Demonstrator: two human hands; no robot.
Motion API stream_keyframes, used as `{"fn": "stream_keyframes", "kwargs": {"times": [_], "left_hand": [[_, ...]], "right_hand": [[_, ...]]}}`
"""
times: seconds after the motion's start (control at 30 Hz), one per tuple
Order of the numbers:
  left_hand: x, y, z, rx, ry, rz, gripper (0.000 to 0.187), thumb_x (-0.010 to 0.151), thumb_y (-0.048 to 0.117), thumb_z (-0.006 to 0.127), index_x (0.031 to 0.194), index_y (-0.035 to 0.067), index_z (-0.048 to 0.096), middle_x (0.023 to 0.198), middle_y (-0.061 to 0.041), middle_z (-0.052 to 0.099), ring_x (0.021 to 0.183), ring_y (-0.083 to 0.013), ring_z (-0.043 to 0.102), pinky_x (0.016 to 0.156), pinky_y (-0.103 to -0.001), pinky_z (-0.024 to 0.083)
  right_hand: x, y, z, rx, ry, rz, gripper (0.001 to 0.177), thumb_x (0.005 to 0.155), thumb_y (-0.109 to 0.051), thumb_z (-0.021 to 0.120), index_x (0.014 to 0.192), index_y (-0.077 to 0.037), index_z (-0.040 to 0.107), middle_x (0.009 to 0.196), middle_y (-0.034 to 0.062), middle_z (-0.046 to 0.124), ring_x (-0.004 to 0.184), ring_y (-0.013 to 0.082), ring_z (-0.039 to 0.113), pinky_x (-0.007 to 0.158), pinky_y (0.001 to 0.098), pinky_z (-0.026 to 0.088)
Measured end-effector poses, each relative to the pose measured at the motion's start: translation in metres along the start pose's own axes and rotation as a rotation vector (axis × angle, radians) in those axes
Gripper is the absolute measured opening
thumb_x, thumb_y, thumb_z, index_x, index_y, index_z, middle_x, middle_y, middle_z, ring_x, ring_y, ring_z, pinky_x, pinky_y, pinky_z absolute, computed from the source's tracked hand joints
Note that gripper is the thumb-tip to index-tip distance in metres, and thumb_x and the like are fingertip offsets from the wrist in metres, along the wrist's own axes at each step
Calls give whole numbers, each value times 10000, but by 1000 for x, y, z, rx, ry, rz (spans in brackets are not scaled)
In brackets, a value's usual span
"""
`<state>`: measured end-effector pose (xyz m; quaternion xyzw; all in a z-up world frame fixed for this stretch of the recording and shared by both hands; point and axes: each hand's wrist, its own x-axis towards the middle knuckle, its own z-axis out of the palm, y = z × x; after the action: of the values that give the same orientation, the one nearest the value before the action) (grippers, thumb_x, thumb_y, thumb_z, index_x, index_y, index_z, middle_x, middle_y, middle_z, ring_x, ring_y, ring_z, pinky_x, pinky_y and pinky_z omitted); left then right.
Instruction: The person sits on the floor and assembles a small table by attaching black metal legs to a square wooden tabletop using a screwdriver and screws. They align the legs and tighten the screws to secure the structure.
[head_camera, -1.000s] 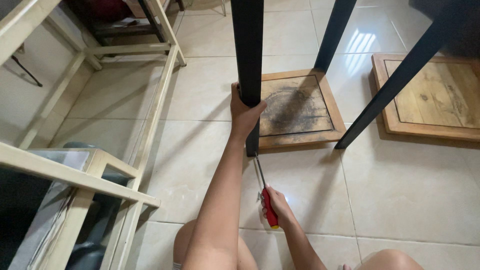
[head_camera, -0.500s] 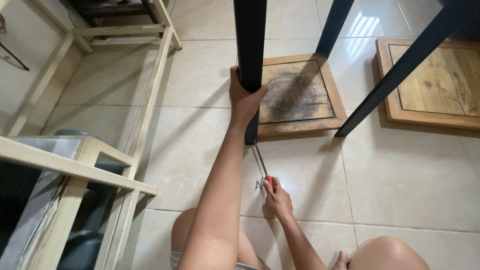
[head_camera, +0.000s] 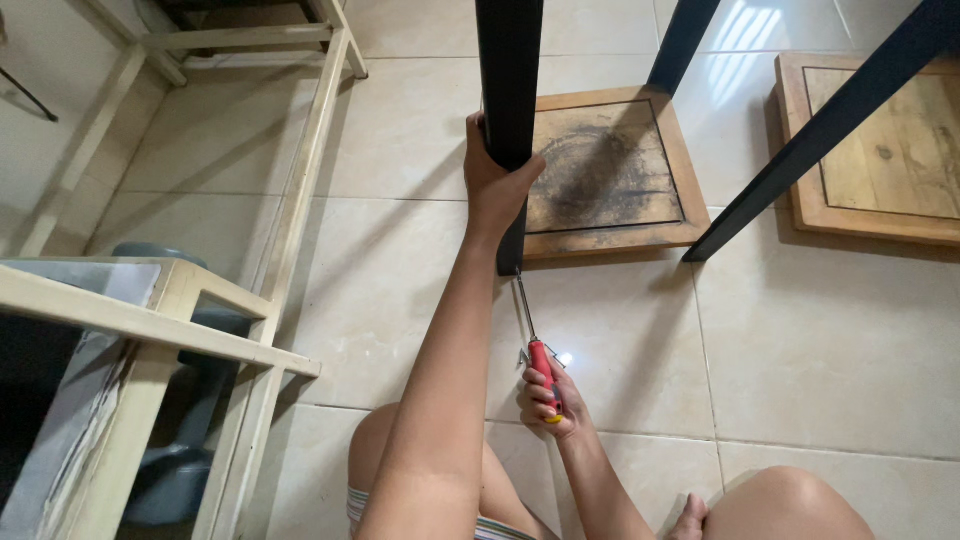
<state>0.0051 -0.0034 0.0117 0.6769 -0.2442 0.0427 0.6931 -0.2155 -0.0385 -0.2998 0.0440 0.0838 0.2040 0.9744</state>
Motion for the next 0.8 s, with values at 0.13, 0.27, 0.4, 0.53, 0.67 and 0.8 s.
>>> {"fn": "stream_keyframes", "kwargs": {"times": [0.13,0.27,0.4,0.53,0.67,0.8], "left_hand": [[-3,-1,0,-43,-4,42,566,763,19,738,1237,60,431,921,-44,542,784,-139,601,687,-308,551],[-3,-2,1,-41,17,25,593,753,24,731,1259,64,426,920,-40,553,782,-134,610,680,-306,556],[-3,-5,2,-1,32,64,590,755,14,742,1254,61,430,932,-38,552,798,-129,605,694,-295,555],[-1,-6,2,-52,29,38,595,741,12,739,1246,66,429,913,-33,553,775,-121,612,664,-287,563],[-4,-9,3,-58,27,35,576,762,5,733,1252,61,436,918,-41,549,786,-129,611,679,-294,562],[-4,-6,2,-26,38,24,587,753,15,736,1253,62,432,910,-43,562,784,-129,622,676,-293,570]], "right_hand": [[-4,11,28,-230,240,-125,619,908,-657,568,806,-46,597,498,48,485,358,142,434,290,238,343],[-9,18,68,-881,766,-461,498,893,-533,637,864,-36,618,579,35,539,425,147,495,330,262,386],[-8,29,82,-1466,1158,-713,448,946,-479,604,914,-32,607,635,28,540,446,139,489,348,267,384],[5,28,74,-1281,1043,-669,399,998,-425,571,964,-28,597,691,21,542,467,131,483,366,272,382],[1,8,55,27,60,-172,350,1060,-379,519,1066,-37,591,779,2,553,503,91,485,389,241,394],[5,9,48,-66,119,-221,431,1000,-464,564,1036,-36,586,783,19,555,467,90,463,363,233,383]]}}
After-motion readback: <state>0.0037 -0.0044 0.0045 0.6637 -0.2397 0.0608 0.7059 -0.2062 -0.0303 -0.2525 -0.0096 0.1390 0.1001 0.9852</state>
